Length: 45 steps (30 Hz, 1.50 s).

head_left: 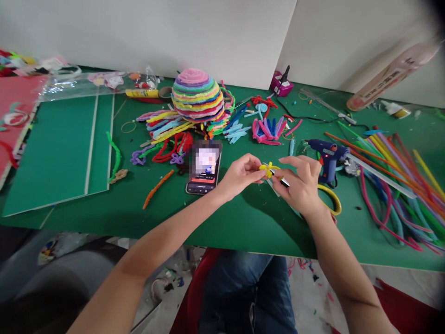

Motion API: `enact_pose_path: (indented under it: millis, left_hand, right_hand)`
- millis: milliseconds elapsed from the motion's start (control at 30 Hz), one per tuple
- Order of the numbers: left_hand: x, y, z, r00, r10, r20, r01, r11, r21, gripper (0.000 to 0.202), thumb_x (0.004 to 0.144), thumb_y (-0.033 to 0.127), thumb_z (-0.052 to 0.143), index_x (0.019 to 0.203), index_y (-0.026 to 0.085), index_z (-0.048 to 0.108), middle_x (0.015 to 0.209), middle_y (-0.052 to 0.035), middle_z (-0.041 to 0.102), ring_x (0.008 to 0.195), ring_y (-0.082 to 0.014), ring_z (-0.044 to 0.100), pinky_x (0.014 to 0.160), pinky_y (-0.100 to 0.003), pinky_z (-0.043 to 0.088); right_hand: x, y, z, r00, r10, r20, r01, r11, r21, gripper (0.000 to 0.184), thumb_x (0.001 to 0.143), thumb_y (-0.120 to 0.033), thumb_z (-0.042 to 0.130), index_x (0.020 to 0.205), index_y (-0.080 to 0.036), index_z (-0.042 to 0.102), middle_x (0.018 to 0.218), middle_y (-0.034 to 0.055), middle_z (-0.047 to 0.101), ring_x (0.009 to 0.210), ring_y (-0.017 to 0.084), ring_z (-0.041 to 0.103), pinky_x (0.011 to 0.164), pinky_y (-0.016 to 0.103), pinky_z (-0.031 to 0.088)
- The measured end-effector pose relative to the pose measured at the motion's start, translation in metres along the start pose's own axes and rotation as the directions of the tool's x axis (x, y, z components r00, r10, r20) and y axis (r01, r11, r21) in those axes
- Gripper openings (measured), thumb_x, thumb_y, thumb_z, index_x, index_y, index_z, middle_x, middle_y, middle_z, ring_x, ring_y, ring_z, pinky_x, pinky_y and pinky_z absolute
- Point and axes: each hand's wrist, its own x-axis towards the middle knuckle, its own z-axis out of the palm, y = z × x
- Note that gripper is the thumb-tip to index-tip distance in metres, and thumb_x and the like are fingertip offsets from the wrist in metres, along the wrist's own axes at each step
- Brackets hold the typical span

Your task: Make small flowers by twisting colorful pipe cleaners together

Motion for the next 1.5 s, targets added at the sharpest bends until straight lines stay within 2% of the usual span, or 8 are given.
enact_pose_path:
  millis: [367, 500, 600, 733, 900, 1133, 1333, 1500]
  left_hand:
    - [-0.004, -0.011, 0.006, 0.986, 0.163, -0.045, -0.160, 0.986, 0.052, 0.029, 0.072, 0.036, 0.070, 0.078, 0.017, 0.050, 0.080, -0.0004, 0.063, 0.071, -0.0086, 0.062, 0.060, -0.021, 0.052]
    - [-0.004, -0.005, 0.003, 0.992, 0.085, -0.097, -0.082, 0.996, 0.027, 0.025, 0.073, 0.033, 0.068, 0.078, 0.017, 0.050, 0.078, 0.0001, 0.064, 0.068, -0.0083, 0.063, 0.057, -0.020, 0.051]
    - [-0.002, 0.001, -0.002, 0.994, 0.015, -0.112, -0.016, 1.000, -0.012, 0.022, 0.072, 0.029, 0.068, 0.076, 0.018, 0.049, 0.072, 0.0013, 0.064, 0.067, -0.0090, 0.064, 0.054, -0.018, 0.049]
    - [0.000, 0.004, -0.004, 0.995, -0.003, -0.102, 0.005, 1.000, 0.019, 0.021, 0.072, 0.027, 0.068, 0.075, 0.018, 0.050, 0.071, 0.0010, 0.065, 0.065, -0.0091, 0.065, 0.051, -0.017, 0.048]
    - [-0.003, -0.002, 0.000, 0.983, 0.139, -0.122, -0.125, 0.985, 0.115, 0.023, 0.073, 0.032, 0.069, 0.081, 0.017, 0.053, 0.077, -0.0011, 0.066, 0.071, -0.0103, 0.066, 0.052, -0.017, 0.052]
    - [-0.003, -0.007, -0.001, 0.963, 0.223, -0.153, -0.193, 0.963, 0.189, 0.021, 0.075, 0.033, 0.067, 0.081, 0.017, 0.055, 0.077, -0.0018, 0.066, 0.071, -0.0107, 0.065, 0.049, -0.016, 0.052]
    - [-0.008, -0.014, 0.007, 0.904, 0.345, -0.250, -0.297, 0.931, 0.212, 0.019, 0.076, 0.034, 0.067, 0.083, 0.016, 0.063, 0.084, -0.0045, 0.069, 0.071, -0.0108, 0.065, 0.052, -0.018, 0.055]
    - [-0.010, -0.019, 0.013, 0.880, 0.358, -0.311, -0.314, 0.931, 0.184, 0.020, 0.075, 0.034, 0.068, 0.084, 0.016, 0.065, 0.082, -0.0044, 0.069, 0.071, -0.0110, 0.065, 0.052, -0.019, 0.055]
  right_hand:
    - [0.000, -0.012, 0.012, 0.985, 0.121, -0.126, -0.097, 0.979, 0.180, 0.016, 0.083, -0.032, 0.063, 0.072, -0.021, 0.062, 0.086, 0.0030, 0.060, 0.091, 0.019, 0.052, 0.081, 0.037, 0.038]
    - [0.001, -0.009, 0.009, 0.994, 0.039, -0.099, -0.016, 0.975, 0.222, 0.015, 0.083, -0.035, 0.062, 0.085, -0.021, 0.066, 0.093, 0.0053, 0.061, 0.093, 0.020, 0.053, 0.080, 0.037, 0.039]
    - [0.002, -0.003, 0.004, 0.997, -0.069, -0.026, 0.072, 0.980, 0.185, 0.018, 0.085, -0.033, 0.059, 0.098, -0.023, 0.067, 0.107, 0.0062, 0.061, 0.102, 0.022, 0.051, 0.081, 0.037, 0.038]
    - [0.003, -0.002, 0.003, 0.995, -0.073, -0.070, 0.079, 0.993, 0.093, 0.009, 0.085, -0.026, 0.060, 0.087, -0.027, 0.068, 0.098, 0.0024, 0.063, 0.097, 0.019, 0.052, 0.079, 0.035, 0.036]
    - [0.004, -0.012, 0.004, 0.998, -0.030, -0.057, 0.029, 0.999, -0.024, 0.009, 0.083, -0.025, 0.061, 0.077, -0.023, 0.067, 0.086, 0.0022, 0.064, 0.092, 0.019, 0.054, 0.078, 0.036, 0.032]
    - [0.003, -0.014, 0.008, 0.996, -0.028, -0.086, 0.027, 1.000, -0.013, 0.008, 0.084, -0.025, 0.062, 0.077, -0.024, 0.068, 0.086, 0.0013, 0.064, 0.087, 0.017, 0.051, 0.073, 0.033, 0.030]
    - [0.006, -0.017, 0.007, 0.993, -0.078, -0.090, 0.067, 0.991, -0.118, 0.007, 0.082, -0.024, 0.064, 0.076, -0.021, 0.065, 0.081, 0.0006, 0.066, 0.076, 0.013, 0.051, 0.066, 0.030, 0.029]
    - [0.008, -0.026, 0.005, 0.991, -0.051, -0.120, 0.034, 0.990, -0.139, 0.009, 0.082, -0.023, 0.064, 0.074, -0.019, 0.064, 0.077, 0.0006, 0.065, 0.073, 0.013, 0.050, 0.066, 0.031, 0.029]
